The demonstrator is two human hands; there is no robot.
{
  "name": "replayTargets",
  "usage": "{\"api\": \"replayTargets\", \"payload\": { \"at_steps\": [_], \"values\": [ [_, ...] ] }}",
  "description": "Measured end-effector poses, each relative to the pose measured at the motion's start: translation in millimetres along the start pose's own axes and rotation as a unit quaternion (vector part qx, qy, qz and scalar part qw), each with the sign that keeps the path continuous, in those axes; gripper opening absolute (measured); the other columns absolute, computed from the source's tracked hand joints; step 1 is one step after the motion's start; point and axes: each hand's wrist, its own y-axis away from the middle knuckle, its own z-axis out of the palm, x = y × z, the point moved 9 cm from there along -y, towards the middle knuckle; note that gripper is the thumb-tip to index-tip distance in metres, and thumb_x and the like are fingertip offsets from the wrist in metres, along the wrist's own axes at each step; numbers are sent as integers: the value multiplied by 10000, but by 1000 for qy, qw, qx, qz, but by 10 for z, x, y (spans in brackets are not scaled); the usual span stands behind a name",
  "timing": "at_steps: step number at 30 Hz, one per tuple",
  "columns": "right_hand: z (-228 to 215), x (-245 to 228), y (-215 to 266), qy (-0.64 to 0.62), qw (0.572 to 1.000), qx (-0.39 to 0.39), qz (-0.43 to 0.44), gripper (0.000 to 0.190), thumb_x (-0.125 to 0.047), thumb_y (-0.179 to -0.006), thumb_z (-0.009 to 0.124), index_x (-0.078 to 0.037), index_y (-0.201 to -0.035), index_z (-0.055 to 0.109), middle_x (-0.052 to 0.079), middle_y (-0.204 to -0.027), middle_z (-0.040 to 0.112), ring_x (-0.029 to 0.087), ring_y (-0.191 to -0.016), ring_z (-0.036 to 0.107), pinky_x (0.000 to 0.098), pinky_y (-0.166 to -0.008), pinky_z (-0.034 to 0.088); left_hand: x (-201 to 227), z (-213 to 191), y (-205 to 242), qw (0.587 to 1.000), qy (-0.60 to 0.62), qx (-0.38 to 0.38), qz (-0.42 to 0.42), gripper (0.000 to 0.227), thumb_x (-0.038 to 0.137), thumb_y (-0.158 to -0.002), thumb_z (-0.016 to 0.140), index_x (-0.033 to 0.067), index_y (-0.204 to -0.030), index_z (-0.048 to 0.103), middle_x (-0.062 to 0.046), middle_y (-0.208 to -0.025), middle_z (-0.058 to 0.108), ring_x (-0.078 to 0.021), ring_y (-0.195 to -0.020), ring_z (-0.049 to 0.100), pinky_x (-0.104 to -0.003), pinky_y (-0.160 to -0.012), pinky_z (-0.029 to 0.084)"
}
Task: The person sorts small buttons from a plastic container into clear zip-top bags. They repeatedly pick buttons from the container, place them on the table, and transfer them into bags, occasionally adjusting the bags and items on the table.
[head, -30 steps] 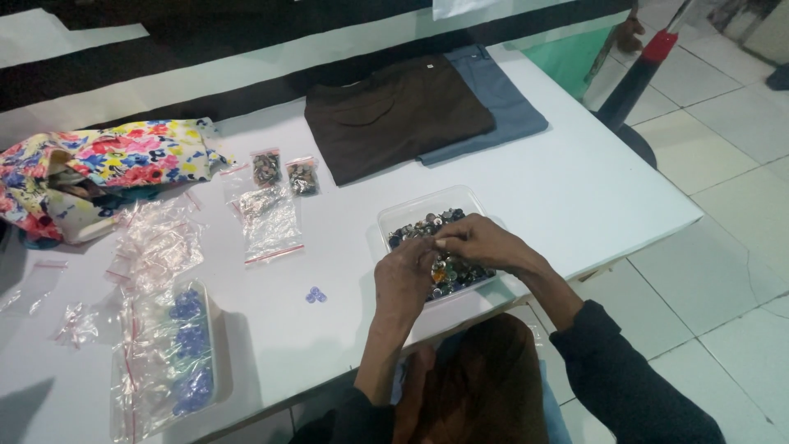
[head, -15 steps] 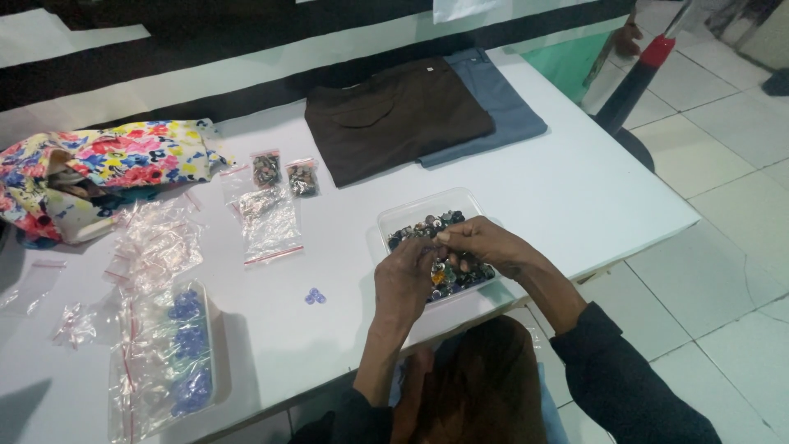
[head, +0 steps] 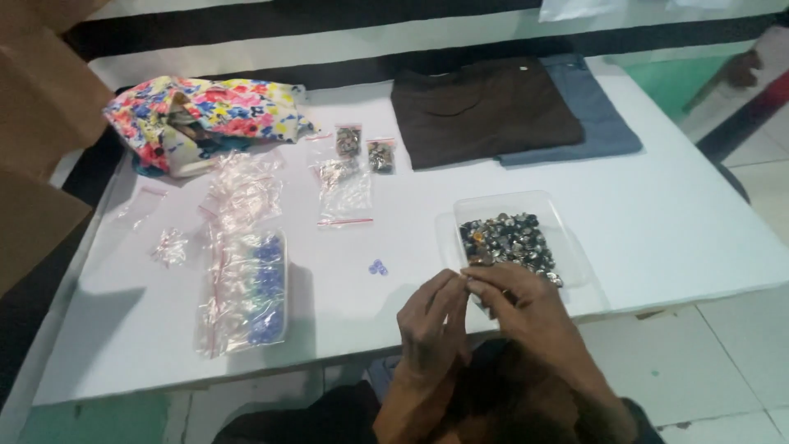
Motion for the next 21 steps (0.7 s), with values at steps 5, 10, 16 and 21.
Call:
{"api": "replayTargets", "payload": {
  "at_steps": [5,10,16,21],
  "values": [
    [1118,155,-31,-17,992,-8,-122,285,-200,-934,662,-121,-1193,751,61,-1005,784,205,-900,739,331,-766,557,-508,-483,518,987,-139,-69,-28,129,53,-933,726,16,-1046,676,-147,-964,735,-236,-818,739,-307,-717,637],
    [1802,287,-404,70,975,-47,-207,245,-184,-978,608,-123,-1199,695,110,-1039,706,277,-911,700,392,-745,550,-1139,-538,605,957,-196,-172,-126,207,28,-871,782,101,-1017,654,-61,-928,735,-205,-757,688,-310,-679,576],
    [1785,271,-504,63,977,-12,-205,347,-199,-997,578,-86,-1324,602,175,-1113,698,290,-942,710,375,-793,587,-1527,-457,746,927,-69,-216,-298,245,72,-917,694,72,-1162,692,-116,-1146,732,-265,-1041,703,-368,-917,589],
    [1725,275,-527,24,981,-9,-192,421,-173,-968,635,-121,-1383,586,128,-1102,706,254,-945,702,362,-810,561,-1572,-511,810,936,-14,-166,-310,414,61,-930,678,127,-1334,621,-110,-1293,696,-283,-1173,676,-376,-997,578]
  ]
}}
